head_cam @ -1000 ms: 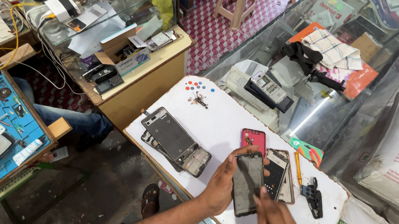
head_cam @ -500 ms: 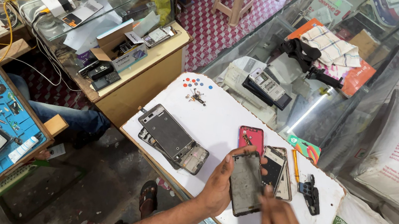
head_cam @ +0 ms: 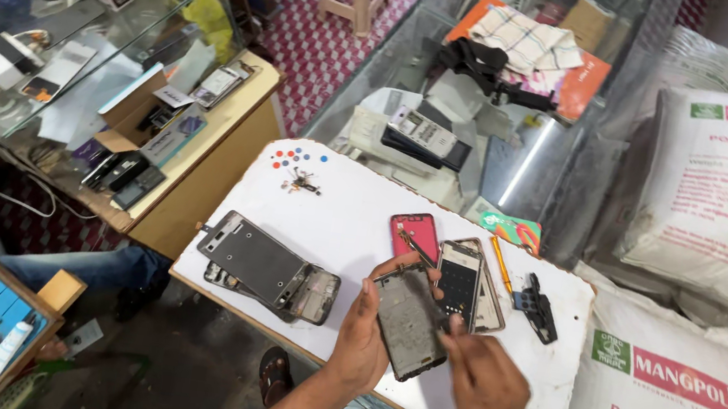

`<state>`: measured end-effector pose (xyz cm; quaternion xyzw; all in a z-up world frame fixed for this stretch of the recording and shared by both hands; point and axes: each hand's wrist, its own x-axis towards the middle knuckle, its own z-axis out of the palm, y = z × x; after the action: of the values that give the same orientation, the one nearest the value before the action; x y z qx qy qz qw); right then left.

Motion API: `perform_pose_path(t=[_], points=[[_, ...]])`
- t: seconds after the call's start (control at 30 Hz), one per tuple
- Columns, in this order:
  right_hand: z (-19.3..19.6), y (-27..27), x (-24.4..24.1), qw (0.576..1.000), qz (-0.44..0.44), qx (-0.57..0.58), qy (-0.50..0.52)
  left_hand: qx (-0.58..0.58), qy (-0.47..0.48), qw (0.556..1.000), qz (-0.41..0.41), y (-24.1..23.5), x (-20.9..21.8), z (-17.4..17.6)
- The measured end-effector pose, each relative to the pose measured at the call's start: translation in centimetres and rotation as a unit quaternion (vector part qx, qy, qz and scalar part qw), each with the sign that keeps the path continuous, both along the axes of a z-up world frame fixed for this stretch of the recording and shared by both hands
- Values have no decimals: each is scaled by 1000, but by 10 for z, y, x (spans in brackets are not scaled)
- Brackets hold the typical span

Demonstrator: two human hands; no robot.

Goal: The person uses a black plastic spudger to scrape and clean the back surfaces of several disassembled smartphone frames and back covers on a cluttered workbench. The person handles multiple phone parts one at a time, turning them over and scraping different areas before placing them back on the table.

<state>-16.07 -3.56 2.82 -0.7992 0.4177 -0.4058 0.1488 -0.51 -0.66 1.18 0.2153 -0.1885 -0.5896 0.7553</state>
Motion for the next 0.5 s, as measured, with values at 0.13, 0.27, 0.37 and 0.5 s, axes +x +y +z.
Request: perform_pose_path(t=[0.13, 0.27, 0.37, 0.5], points=[[5, -2, 2, 996, 39, -75, 30, -15, 26, 1000, 2, -1, 0, 5], [11, -9, -2, 1000, 3, 11, 13, -16, -16, 1000, 17, -2, 6, 12], [16, -17, -1, 997, 72, 8, -1, -22, -10, 1000, 15, -14, 14, 16], [19, -19, -7, 1000, 17, 26, -3, 43, 6, 999, 17, -22, 22, 17]])
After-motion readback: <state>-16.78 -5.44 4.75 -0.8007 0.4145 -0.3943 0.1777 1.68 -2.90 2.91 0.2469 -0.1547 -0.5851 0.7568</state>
